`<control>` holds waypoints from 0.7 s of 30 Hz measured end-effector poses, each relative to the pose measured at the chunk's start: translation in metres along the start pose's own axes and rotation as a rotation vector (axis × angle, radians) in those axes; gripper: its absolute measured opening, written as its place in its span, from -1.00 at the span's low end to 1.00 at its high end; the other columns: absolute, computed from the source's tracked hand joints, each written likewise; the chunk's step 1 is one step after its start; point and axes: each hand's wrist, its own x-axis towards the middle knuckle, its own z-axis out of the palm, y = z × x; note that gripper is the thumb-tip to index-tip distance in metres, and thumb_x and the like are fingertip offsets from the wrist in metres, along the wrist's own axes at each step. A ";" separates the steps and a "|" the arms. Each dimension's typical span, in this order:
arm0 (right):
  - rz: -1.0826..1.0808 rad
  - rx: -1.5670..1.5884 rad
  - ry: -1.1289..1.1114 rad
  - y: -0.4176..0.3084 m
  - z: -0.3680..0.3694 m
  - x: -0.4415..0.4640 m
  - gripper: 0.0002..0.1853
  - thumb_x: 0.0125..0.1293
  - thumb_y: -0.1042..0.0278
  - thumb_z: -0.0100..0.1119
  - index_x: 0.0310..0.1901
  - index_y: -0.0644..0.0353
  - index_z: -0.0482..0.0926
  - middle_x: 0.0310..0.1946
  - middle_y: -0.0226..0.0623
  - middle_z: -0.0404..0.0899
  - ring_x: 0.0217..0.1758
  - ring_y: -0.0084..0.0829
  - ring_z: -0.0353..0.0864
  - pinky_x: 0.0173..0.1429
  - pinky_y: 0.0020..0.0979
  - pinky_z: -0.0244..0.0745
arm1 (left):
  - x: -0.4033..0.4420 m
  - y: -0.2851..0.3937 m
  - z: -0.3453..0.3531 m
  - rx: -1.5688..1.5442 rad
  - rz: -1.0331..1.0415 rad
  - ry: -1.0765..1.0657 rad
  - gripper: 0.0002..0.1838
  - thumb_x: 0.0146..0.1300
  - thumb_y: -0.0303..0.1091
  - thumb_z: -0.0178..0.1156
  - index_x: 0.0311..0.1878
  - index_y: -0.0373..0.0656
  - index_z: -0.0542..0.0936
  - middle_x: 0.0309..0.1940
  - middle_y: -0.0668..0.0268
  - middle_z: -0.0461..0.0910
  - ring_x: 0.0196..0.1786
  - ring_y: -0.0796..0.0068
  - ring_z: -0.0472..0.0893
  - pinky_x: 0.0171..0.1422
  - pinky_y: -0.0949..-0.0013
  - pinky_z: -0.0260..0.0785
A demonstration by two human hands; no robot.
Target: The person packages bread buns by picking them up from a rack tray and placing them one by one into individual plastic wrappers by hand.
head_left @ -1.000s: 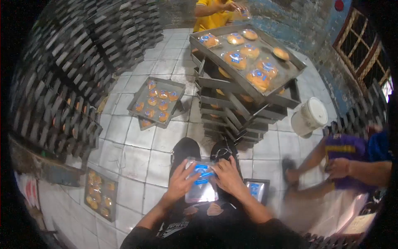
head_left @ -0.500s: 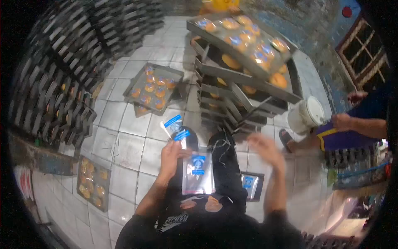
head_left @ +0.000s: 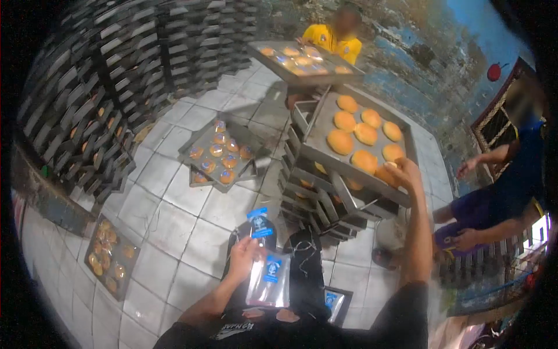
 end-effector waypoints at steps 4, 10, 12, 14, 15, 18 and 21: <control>-0.076 0.557 -0.124 0.014 0.024 -0.028 -0.44 0.31 -0.04 0.43 0.07 0.35 0.66 -0.12 -0.06 0.78 -0.08 -0.16 0.80 -0.05 -0.13 0.65 | 0.008 0.009 0.003 -0.082 -0.079 -0.034 -0.68 0.65 -0.21 0.01 0.09 -0.31 0.55 -0.13 0.11 0.76 -0.17 0.36 0.76 -0.18 0.32 0.59; -0.144 1.078 0.231 -0.123 -0.014 -0.135 -0.35 0.23 0.26 0.53 0.30 0.29 0.50 0.09 -0.18 0.68 0.11 -0.32 0.71 0.18 -0.27 0.64 | 0.037 0.056 0.028 -0.466 -0.213 0.063 -0.74 0.60 -0.24 0.08 0.12 -0.23 0.54 0.01 0.12 0.70 0.10 0.22 0.72 0.14 0.12 0.64; -0.059 1.147 -0.043 -0.170 0.012 -0.183 -0.37 0.22 0.32 0.55 0.29 0.28 0.51 0.16 -0.18 0.62 0.18 -0.35 0.66 0.29 -0.26 0.59 | 0.054 0.051 0.028 -0.517 -0.234 0.085 -0.76 0.58 -0.25 0.13 0.10 -0.23 0.54 0.02 0.13 0.69 0.13 0.21 0.70 0.18 0.09 0.64; -0.451 0.777 0.181 -0.199 0.084 -0.218 -0.43 0.11 0.48 0.55 0.18 0.23 0.56 0.14 -0.17 0.59 0.17 -0.17 0.67 0.25 -0.24 0.62 | 0.068 0.046 0.034 -0.561 -0.277 0.129 -0.69 0.56 -0.23 0.17 0.15 -0.27 0.52 0.09 -0.01 0.67 0.16 0.08 0.70 0.24 0.02 0.63; -0.600 0.711 0.222 -0.212 0.109 -0.234 -0.45 0.07 0.55 0.50 0.15 0.20 0.57 0.13 -0.13 0.58 0.17 -0.10 0.67 0.26 -0.20 0.61 | 0.071 0.041 0.036 -0.515 -0.270 0.132 -0.69 0.54 -0.23 0.18 0.13 -0.28 0.52 0.06 -0.03 0.68 0.15 0.08 0.71 0.24 0.00 0.64; -0.699 0.621 0.275 -0.209 0.170 -0.241 -0.47 0.01 0.66 0.42 0.09 0.15 0.60 0.10 -0.08 0.58 0.17 0.00 0.66 0.30 -0.10 0.60 | 0.055 0.056 0.055 -0.602 -0.318 0.037 -0.69 0.53 -0.20 0.20 0.10 -0.25 0.54 0.03 0.02 0.69 0.13 0.10 0.72 0.17 -0.01 0.66; -0.662 0.605 0.344 -0.215 0.169 -0.240 -0.49 0.00 0.70 0.37 0.06 0.14 0.62 0.07 -0.06 0.60 0.18 0.04 0.65 0.34 -0.01 0.57 | 0.039 0.061 0.063 -0.569 -0.403 -0.112 -0.65 0.57 -0.07 0.09 0.13 -0.15 0.60 0.03 0.22 0.70 0.11 0.25 0.71 0.23 0.07 0.58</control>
